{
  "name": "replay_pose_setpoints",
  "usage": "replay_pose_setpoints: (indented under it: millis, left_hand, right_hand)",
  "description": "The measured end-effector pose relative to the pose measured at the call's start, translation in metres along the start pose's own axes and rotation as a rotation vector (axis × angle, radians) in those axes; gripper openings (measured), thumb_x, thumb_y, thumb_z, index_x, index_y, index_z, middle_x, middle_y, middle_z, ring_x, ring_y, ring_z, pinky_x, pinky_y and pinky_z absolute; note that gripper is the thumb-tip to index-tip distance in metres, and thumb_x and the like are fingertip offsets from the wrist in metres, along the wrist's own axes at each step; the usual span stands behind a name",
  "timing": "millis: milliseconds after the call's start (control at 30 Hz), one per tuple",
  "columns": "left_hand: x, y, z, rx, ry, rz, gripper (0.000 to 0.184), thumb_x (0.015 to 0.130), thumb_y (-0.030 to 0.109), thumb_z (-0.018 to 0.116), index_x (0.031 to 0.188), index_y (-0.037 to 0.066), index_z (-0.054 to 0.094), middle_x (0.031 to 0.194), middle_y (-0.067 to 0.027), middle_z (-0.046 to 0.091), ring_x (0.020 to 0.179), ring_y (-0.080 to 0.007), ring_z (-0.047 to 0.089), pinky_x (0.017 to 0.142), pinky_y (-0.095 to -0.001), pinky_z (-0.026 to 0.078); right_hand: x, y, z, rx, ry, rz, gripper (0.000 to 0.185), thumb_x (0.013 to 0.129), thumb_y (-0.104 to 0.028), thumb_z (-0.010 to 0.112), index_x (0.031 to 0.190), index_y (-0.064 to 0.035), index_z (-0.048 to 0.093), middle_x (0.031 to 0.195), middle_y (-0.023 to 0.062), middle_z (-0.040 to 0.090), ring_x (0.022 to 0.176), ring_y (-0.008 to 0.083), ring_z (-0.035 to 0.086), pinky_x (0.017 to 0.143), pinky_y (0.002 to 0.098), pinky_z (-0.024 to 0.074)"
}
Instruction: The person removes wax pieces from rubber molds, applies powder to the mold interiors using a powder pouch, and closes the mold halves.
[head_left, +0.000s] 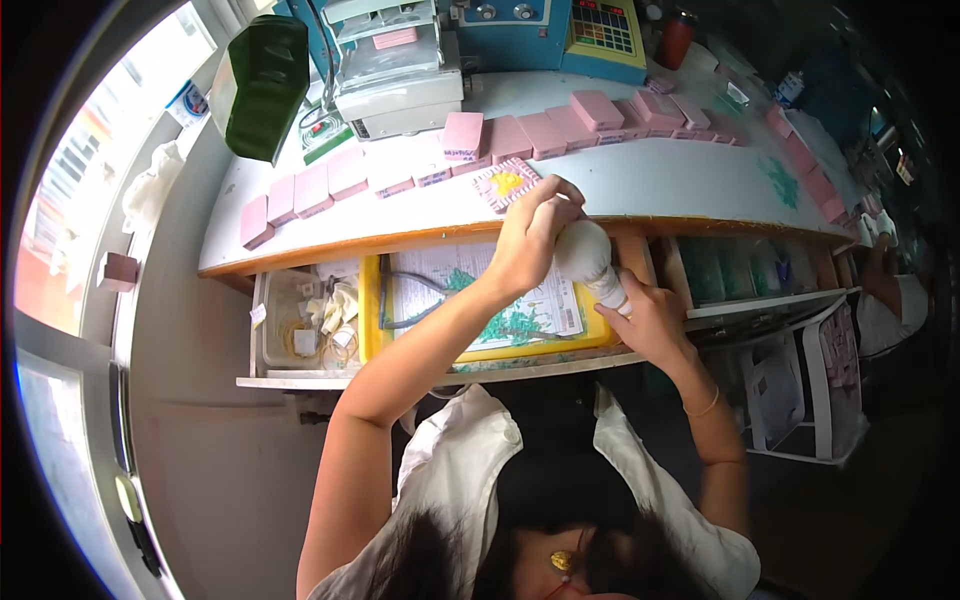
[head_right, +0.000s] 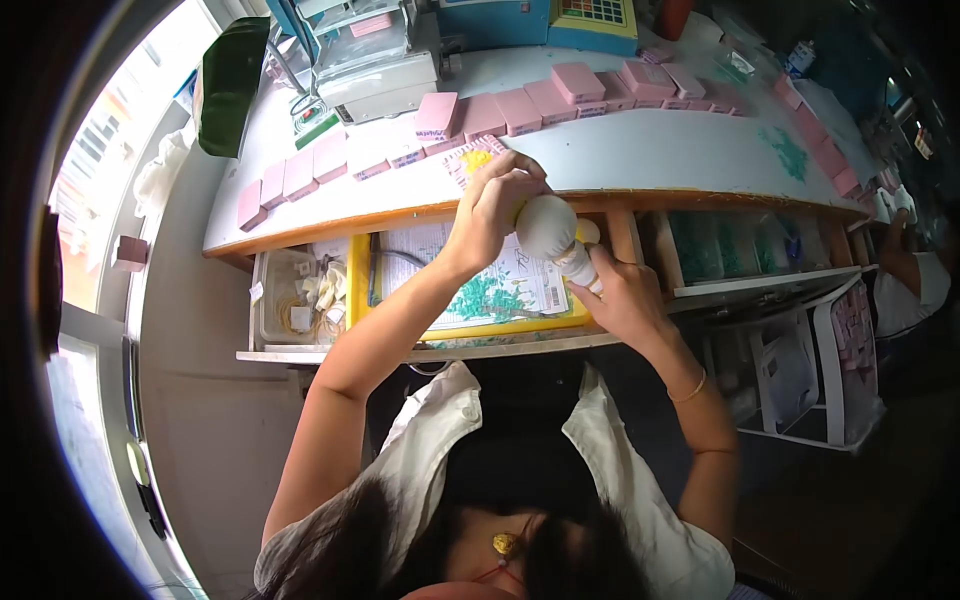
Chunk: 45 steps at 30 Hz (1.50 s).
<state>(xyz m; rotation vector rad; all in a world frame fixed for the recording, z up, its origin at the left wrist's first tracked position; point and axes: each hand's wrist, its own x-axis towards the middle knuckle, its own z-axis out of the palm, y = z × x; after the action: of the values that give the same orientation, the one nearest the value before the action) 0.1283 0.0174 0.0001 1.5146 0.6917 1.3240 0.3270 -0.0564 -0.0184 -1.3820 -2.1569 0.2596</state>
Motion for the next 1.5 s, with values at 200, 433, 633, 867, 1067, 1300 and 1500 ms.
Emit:
replay_pose_setpoints:
  millis: [200, 433, 633, 867, 1067, 1300, 1500]
  left_hand:
    - [-0.006, 0.002, -0.025, -0.561, 0.106, -0.367, 0.029, 0.089, 0.035, 0.032, 0.092, 0.011, 0.048, 0.086, -0.0154, 0.062, 0.074, -0.0240, 0.062, 0.067, -0.0346, 0.052]
    - [-0.005, 0.027, -0.041, -0.477, 0.151, -0.219, 0.038, 0.090, 0.031, 0.034, 0.113, 0.003, 0.047, 0.098, -0.0163, 0.060, 0.089, -0.0269, 0.060, 0.081, -0.0359, 0.048]
    - [-0.025, 0.041, -0.094, -0.119, 0.360, -0.097, 0.049, 0.084, 0.005, 0.054, 0.131, 0.007, 0.039, 0.104, -0.0115, 0.059, 0.098, -0.0157, 0.057, 0.083, -0.0262, 0.048]
    - [-0.101, 0.018, -0.095, 0.219, -0.069, -0.299, 0.026, 0.080, -0.005, 0.059, 0.107, -0.003, 0.060, 0.090, -0.0061, 0.066, 0.086, -0.0103, 0.062, 0.080, -0.0233, 0.049]
    - [-0.094, 0.033, -0.119, -0.035, 0.380, -0.225, 0.026, 0.081, 0.004, 0.064, 0.105, -0.003, 0.057, 0.088, -0.0065, 0.064, 0.073, -0.0083, 0.060, 0.064, -0.0203, 0.048]
    - [-0.070, 0.016, -0.116, 0.468, 0.207, -0.175, 0.029, 0.081, -0.001, 0.055, 0.111, -0.003, 0.054, 0.089, -0.0069, 0.063, 0.075, -0.0060, 0.054, 0.068, -0.0231, 0.047]
    - [-0.076, 0.028, -0.135, 0.093, 0.226, -0.345, 0.034, 0.083, 0.008, 0.063, 0.113, -0.005, 0.051, 0.089, -0.0070, 0.063, 0.074, -0.0073, 0.059, 0.064, -0.0197, 0.047]
  right_hand:
    - [0.011, -0.026, -0.057, 0.805, 0.696, -0.148, 0.029, 0.086, -0.018, 0.058, 0.105, 0.0019, 0.049, 0.073, 0.0064, 0.052, 0.059, 0.0127, 0.048, 0.052, 0.0249, 0.0403]
    - [0.003, -0.004, 0.025, -0.069, -0.358, -0.010, 0.030, 0.077, -0.023, 0.067, 0.091, -0.0015, 0.052, 0.081, 0.0190, 0.062, 0.073, 0.0361, 0.061, 0.064, 0.0410, 0.0473]
    - [0.025, 0.018, 0.021, -0.362, -0.534, -0.011, 0.029, 0.075, -0.025, 0.066, 0.093, -0.0029, 0.059, 0.072, 0.0156, 0.064, 0.069, 0.0297, 0.064, 0.063, 0.0405, 0.0485]
    - [0.093, -0.056, 0.034, -0.080, 0.022, -0.457, 0.037, 0.076, -0.019, 0.067, 0.107, -0.0006, 0.056, 0.106, 0.0122, 0.057, 0.101, 0.0259, 0.053, 0.093, 0.0394, 0.0383]
    - [0.148, -0.074, 0.090, -0.215, 0.025, -0.571, 0.051, 0.083, -0.039, 0.057, 0.115, 0.0008, 0.054, 0.114, 0.0128, 0.058, 0.110, 0.0245, 0.052, 0.106, 0.0480, 0.0247]
    - [0.134, -0.069, 0.069, 0.010, 0.059, -0.528, 0.044, 0.080, -0.031, 0.062, 0.111, -0.0005, 0.058, 0.111, 0.0134, 0.060, 0.105, 0.0288, 0.055, 0.104, 0.0485, 0.0290]
    - [0.146, -0.054, 0.094, -0.141, 0.048, -0.613, 0.053, 0.085, -0.043, 0.052, 0.116, -0.0004, 0.054, 0.123, 0.0142, 0.053, 0.119, 0.0254, 0.046, 0.106, 0.0515, 0.0234]
